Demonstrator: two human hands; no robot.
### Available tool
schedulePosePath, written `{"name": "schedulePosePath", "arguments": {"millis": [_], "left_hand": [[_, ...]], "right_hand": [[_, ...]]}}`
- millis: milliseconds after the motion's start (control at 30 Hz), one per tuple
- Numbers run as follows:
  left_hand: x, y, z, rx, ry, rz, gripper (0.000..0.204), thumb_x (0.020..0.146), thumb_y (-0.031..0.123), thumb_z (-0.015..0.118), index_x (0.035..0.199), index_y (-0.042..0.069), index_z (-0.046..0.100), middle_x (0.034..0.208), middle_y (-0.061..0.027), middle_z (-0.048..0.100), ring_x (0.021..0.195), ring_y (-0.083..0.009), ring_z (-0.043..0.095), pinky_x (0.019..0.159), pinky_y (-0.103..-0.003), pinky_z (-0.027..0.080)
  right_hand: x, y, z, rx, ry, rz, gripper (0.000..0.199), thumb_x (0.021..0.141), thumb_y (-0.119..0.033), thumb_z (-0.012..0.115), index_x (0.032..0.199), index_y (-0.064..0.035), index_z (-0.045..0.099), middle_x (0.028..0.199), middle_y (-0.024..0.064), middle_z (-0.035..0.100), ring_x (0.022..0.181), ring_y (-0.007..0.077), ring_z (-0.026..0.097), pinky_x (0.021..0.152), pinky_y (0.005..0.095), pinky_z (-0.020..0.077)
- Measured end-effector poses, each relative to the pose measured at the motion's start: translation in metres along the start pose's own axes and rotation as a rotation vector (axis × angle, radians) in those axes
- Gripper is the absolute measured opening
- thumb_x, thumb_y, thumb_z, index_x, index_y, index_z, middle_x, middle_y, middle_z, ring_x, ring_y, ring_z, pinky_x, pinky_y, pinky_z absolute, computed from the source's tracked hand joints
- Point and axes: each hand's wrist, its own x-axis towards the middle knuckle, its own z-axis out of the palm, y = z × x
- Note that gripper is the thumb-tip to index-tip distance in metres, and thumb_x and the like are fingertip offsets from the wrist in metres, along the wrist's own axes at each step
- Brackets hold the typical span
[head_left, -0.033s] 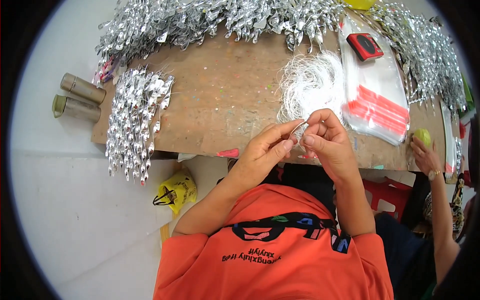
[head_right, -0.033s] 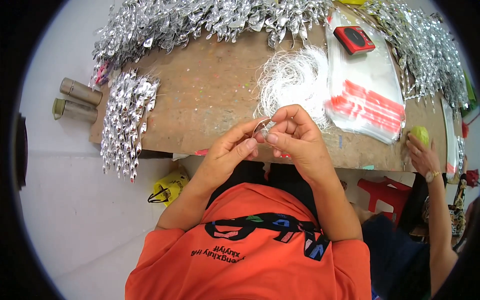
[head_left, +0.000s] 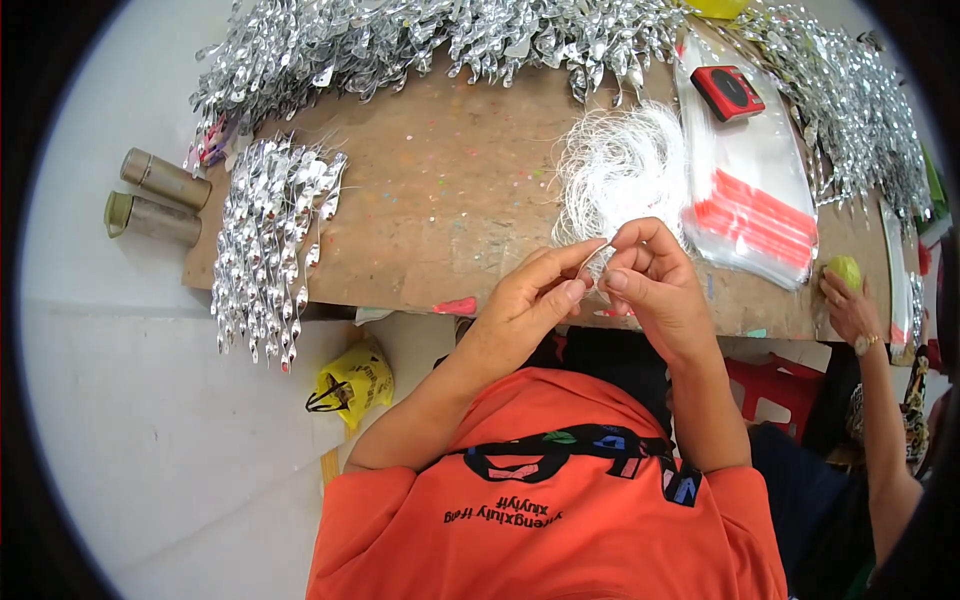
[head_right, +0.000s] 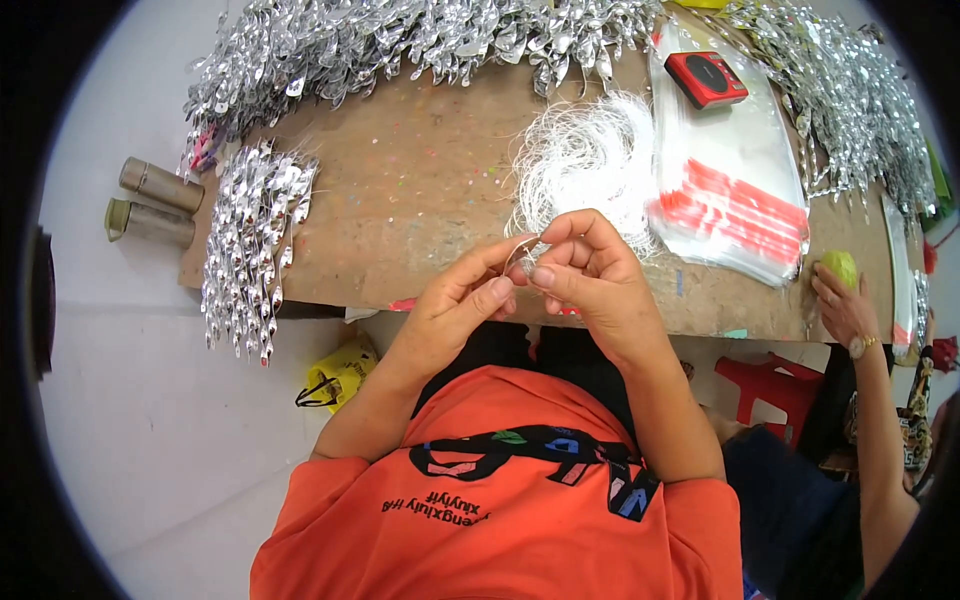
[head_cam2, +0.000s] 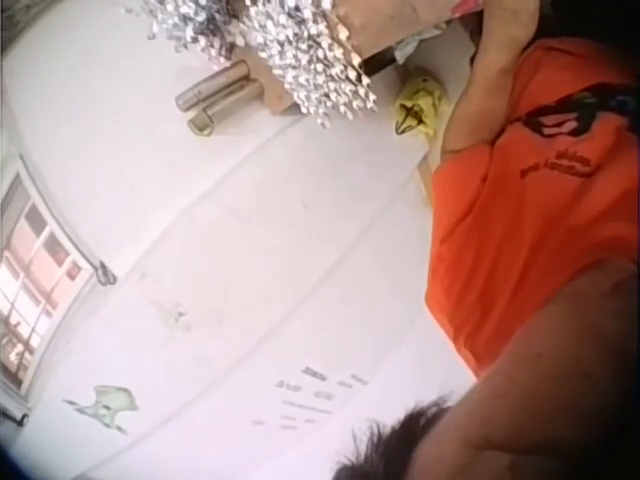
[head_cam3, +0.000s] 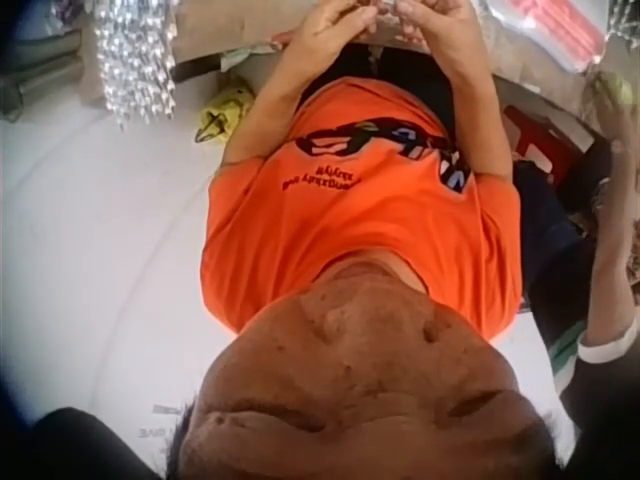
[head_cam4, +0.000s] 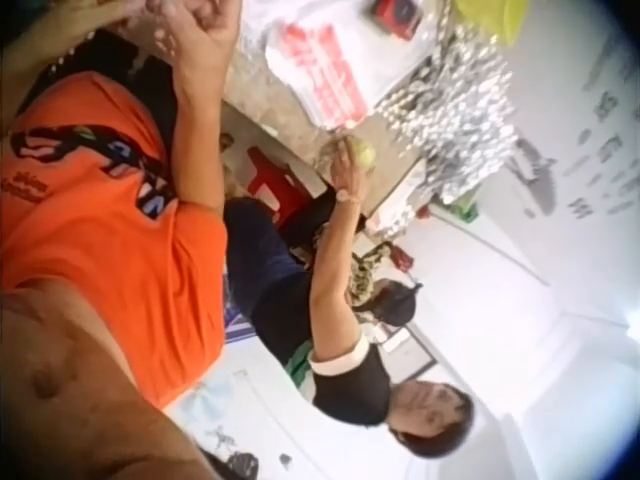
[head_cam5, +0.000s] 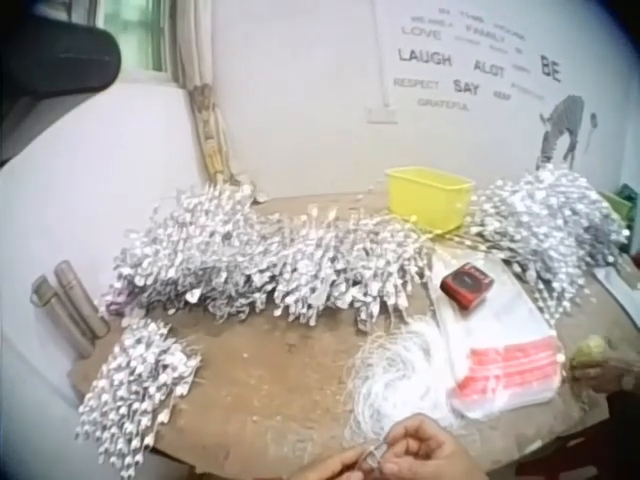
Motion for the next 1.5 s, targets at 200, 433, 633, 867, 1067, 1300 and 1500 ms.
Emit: {"name": "schedulePosePath", "arguments": {"millis": [200, 433, 633, 867, 1067, 1300, 1500], "left_hand": [[0.005, 0.0, 0.011, -0.009, -0.092, -0.042, 0.036, 0.09, 0.008, 0.048, 0.125, 0.0, 0.046, 0.098, -0.0043, 0.053, 0.083, -0.0102, 0.051, 0.072, -0.024, 0.044], [0.004, -0.024, 0.014, -0.117, 0.004, -0.061, 0.03, 0.089, 0.008, 0.049, 0.117, -0.003, 0.051, 0.098, -0.0041, 0.055, 0.083, -0.01, 0.052, 0.07, -0.023, 0.043], [0.021, -0.021, 0.032, -0.202, 0.217, -0.092, 0.014, 0.088, 0.014, 0.055, 0.094, 0.001, 0.058, 0.076, 0.0017, 0.053, 0.06, -0.003, 0.041, 0.052, -0.016, 0.03], [0.028, -0.02, 0.036, -0.208, 0.227, -0.051, 0.008, 0.086, 0.01, 0.058, 0.085, 0.002, 0.055, 0.07, 0.002, 0.05, 0.056, -0.0024, 0.039, 0.05, -0.016, 0.029], [0.031, -0.019, 0.036, -0.201, 0.203, -0.058, 0.006, 0.087, 0.01, 0.056, 0.085, 0.004, 0.054, 0.072, 0.0017, 0.053, 0.055, -0.0012, 0.042, 0.047, -0.014, 0.029], [0.028, -0.022, 0.036, -0.236, 0.172, -0.065, 0.008, 0.088, 0.009, 0.054, 0.091, 0.003, 0.052, 0.081, -0.0039, 0.055, 0.067, -0.0074, 0.052, 0.056, -0.017, 0.041], [0.032, -0.027, 0.036, -0.25, 0.12, -0.023, 0.011, 0.089, 0.01, 0.053, 0.096, 0.003, 0.051, 0.088, -0.005, 0.055, 0.075, -0.0095, 0.054, 0.064, -0.02, 0.043]], "right_hand": [[-0.009, -0.003, -0.019, -0.005, -0.015, 0.053, 0.028, 0.079, -0.005, 0.064, 0.104, -0.0046, 0.053, 0.078, 0.0028, 0.059, 0.064, 0.0065, 0.054, 0.056, 0.0184, 0.0449], [-0.015, 0.0, -0.026, -0.014, -0.145, 0.011, 0.02, 0.08, -0.009, 0.063, 0.097, -0.0066, 0.053, 0.072, 0.001, 0.059, 0.059, 0.0059, 0.053, 0.054, 0.0179, 0.0416], [-0.016, 0.012, -0.028, -0.049, -0.103, -0.1, 0.019, 0.078, -0.008, 0.062, 0.095, -0.0052, 0.053, 0.069, -0.0003, 0.054, 0.058, 0.0055, 0.05, 0.05, 0.0182, 0.0395], [-0.016, 0.008, -0.03, -0.129, -0.098, -0.142, 0.02, 0.079, -0.006, 0.06, 0.096, -0.0042, 0.05, 0.069, -0.0005, 0.052, 0.057, 0.0055, 0.049, 0.049, 0.0193, 0.0395], [-0.015, 0.013, -0.036, -0.113, -0.106, -0.122, 0.021, 0.08, -0.008, 0.061, 0.098, -0.0053, 0.049, 0.069, -0.0003, 0.051, 0.058, 0.0056, 0.05, 0.049, 0.0192, 0.0395], [-0.016, 0.016, -0.035, -0.093, -0.097, -0.135, 0.022, 0.08, -0.009, 0.061, 0.098, -0.0056, 0.049, 0.07, -0.0003, 0.052, 0.058, 0.006, 0.051, 0.049, 0.0192, 0.0404], [-0.016, 0.016, -0.042, -0.116, -0.085, -0.138, 0.023, 0.079, -0.009, 0.062, 0.099, -0.0059, 0.049, 0.071, 0.0002, 0.054, 0.057, 0.0065, 0.052, 0.049, 0.0194, 0.0415]]}}
